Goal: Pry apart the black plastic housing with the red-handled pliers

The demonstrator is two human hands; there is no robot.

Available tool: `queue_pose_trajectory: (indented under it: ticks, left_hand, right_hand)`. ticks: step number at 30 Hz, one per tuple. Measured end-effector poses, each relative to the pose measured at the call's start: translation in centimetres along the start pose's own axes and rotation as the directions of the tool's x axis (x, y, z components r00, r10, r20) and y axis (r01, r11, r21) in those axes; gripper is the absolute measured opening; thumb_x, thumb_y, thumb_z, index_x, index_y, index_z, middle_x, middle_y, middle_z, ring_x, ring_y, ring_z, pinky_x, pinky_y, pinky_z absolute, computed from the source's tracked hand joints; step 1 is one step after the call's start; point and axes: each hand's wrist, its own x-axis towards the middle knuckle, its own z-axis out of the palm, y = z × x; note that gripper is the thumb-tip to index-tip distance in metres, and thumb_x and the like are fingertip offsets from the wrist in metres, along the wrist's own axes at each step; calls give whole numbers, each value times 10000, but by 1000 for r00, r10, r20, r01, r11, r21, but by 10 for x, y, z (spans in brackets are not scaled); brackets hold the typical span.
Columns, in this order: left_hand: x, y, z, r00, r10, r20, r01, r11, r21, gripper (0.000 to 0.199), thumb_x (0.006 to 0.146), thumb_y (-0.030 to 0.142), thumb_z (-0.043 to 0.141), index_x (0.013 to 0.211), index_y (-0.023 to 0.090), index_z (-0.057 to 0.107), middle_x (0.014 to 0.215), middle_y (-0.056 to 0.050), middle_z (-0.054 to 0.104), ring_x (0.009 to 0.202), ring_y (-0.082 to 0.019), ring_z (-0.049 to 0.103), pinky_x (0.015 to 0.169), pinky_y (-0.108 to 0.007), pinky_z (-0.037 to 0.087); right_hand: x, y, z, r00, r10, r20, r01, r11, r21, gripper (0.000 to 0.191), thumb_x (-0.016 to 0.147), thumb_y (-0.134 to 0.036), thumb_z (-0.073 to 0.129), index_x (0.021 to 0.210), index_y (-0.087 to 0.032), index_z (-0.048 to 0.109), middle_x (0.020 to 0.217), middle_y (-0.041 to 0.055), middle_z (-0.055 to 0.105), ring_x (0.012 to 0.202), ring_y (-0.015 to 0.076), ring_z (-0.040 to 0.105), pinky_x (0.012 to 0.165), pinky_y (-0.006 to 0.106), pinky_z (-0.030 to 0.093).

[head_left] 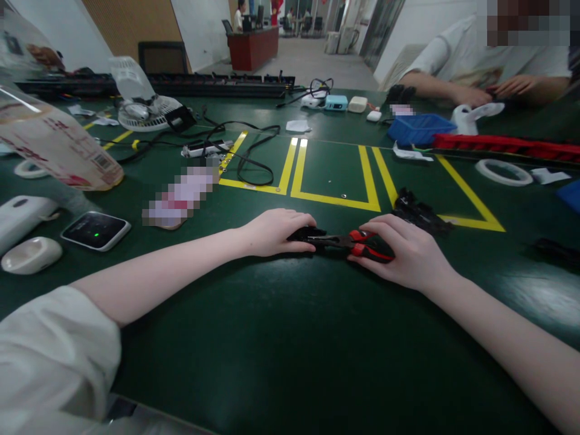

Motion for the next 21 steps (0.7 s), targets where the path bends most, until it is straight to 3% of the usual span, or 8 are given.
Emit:
queue_pose_trajectory:
  ticks: [15, 21]
  left_hand:
    - [0, 0, -1, 999, 32, -15, -33, 999, -10, 392, 937, 496, 583, 1187, 194, 581, 1143, -76, 685, 1000, -218, 651, 803, -305, 470]
    - [0, 1, -2, 1000, 14, 3, -14, 1000, -23, 399, 929, 511, 583, 1151, 179, 581, 1070, -73, 693, 953, -215, 648, 768, -302, 463]
  right_hand:
    - [-2, 3, 1, 999, 38, 1, -38, 999, -16, 483, 822, -510, 680, 1143, -164, 579, 1052, 139, 678, 924, 266, 667, 736, 401, 577]
    - [-1, 4, 0, 989, 150, 9, -150, 987, 64, 454, 826, -480, 680, 1154, -180, 587, 1067, 141, 674, 951, 283, 659, 774, 441, 561]
